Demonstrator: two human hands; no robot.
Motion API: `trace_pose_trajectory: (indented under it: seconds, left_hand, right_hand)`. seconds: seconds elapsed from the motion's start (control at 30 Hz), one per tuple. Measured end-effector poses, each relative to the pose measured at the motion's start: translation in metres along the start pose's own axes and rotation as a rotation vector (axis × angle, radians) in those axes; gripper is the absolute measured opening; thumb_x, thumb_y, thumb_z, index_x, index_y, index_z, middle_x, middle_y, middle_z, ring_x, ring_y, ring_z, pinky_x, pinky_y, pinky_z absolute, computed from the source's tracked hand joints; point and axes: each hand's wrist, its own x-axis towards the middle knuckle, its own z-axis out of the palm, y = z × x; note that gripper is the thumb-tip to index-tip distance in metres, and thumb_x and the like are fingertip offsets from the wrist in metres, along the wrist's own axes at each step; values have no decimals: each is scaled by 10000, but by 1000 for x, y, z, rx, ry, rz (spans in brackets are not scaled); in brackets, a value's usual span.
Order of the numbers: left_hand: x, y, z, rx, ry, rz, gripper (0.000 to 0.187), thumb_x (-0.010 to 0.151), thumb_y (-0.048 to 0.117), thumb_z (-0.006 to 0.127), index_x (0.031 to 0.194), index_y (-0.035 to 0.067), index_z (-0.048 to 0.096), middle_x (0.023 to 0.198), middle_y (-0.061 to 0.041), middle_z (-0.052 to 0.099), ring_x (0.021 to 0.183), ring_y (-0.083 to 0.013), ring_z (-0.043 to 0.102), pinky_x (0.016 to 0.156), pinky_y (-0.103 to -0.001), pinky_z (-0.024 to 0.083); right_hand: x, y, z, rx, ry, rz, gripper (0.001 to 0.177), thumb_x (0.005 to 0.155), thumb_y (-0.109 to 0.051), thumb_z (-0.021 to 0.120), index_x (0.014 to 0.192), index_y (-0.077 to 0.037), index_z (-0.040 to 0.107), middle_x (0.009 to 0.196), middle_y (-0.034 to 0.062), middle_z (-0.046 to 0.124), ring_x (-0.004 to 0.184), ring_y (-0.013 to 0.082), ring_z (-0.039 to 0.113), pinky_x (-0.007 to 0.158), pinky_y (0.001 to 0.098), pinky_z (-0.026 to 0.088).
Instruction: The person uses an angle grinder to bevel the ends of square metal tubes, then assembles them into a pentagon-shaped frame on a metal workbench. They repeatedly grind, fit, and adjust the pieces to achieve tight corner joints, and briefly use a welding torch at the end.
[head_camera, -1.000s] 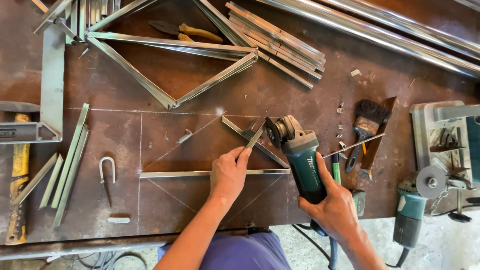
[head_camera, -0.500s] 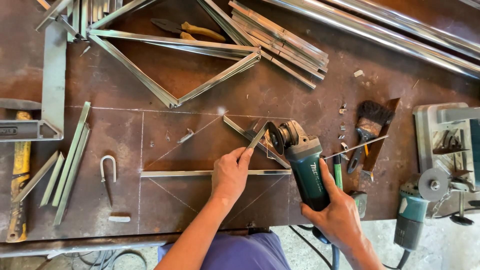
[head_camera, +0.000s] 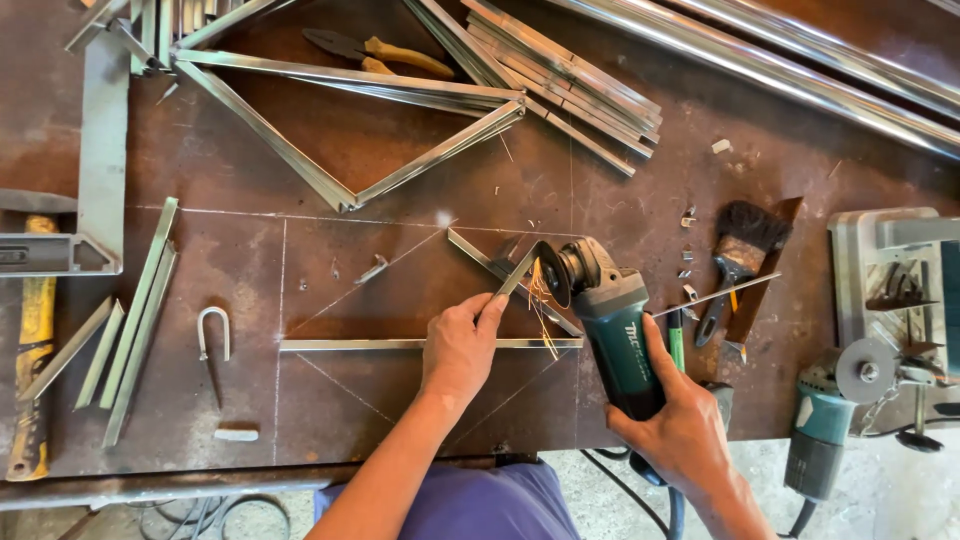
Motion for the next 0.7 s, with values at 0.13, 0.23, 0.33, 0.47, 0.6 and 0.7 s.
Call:
trace_pose_trajectory:
  seconds: [0.13,0.23,0.33,0.47,0.6,0.7]
  left_hand:
    - [2,-3,2,2,14,32,341,966,418,580,1044,158,787,658,-45,710,561,-244,616,608,-378,515]
    - [3,-6,3,18,17,41,363,963,444,568,1035,163,785,665,-58,719,572,-272,630,613,-397,517]
    - [2,-4,2,-1,32,55,351,956,423,590,1038,144,786,659,-52,717,547,-246,616,593,-375,512]
    - [-1,2,-3,-2,-11,-6,349,971,408,586,1070,145,792,642,-28,707,540,-202,610,597,-352,519]
    - [3,-6,2,-2,17,30,373,954,426,592,1066,128,786,678,-45,733,573,-232,643,623,-361,532]
    - [1,-5,3,-12,31,36,335,963,402,598,1035,139,793,634,-38,696,540,-224,600,586,-367,511]
  right_hand:
    - [3,-1,-1,-28,-24,41,1155,573,-140,829,1619,-289,362,904,141,799,646,249,740,576,345,585]
    - [5,-2,-1,-1,-36,44,1185,557,-106,832,1623,-292,348,996,121,812,715,237,767,627,336,603]
    - [6,-2,-1,-30,-33,53,1174,568,-134,835,1623,-293,343,982,147,806,693,259,774,588,348,606]
    - [8,-5,-2,-37,-51,54,1181,579,-132,826,1632,-292,315,1036,166,792,699,276,779,568,358,608]
    - [8,-8,1,-9,-21,51,1127,587,-158,820,1614,-275,370,1001,135,801,732,257,772,632,351,588]
    - [7,-7,-1,7,-30,39,1156,582,-129,820,1623,-281,343,1032,152,796,747,263,778,631,357,601]
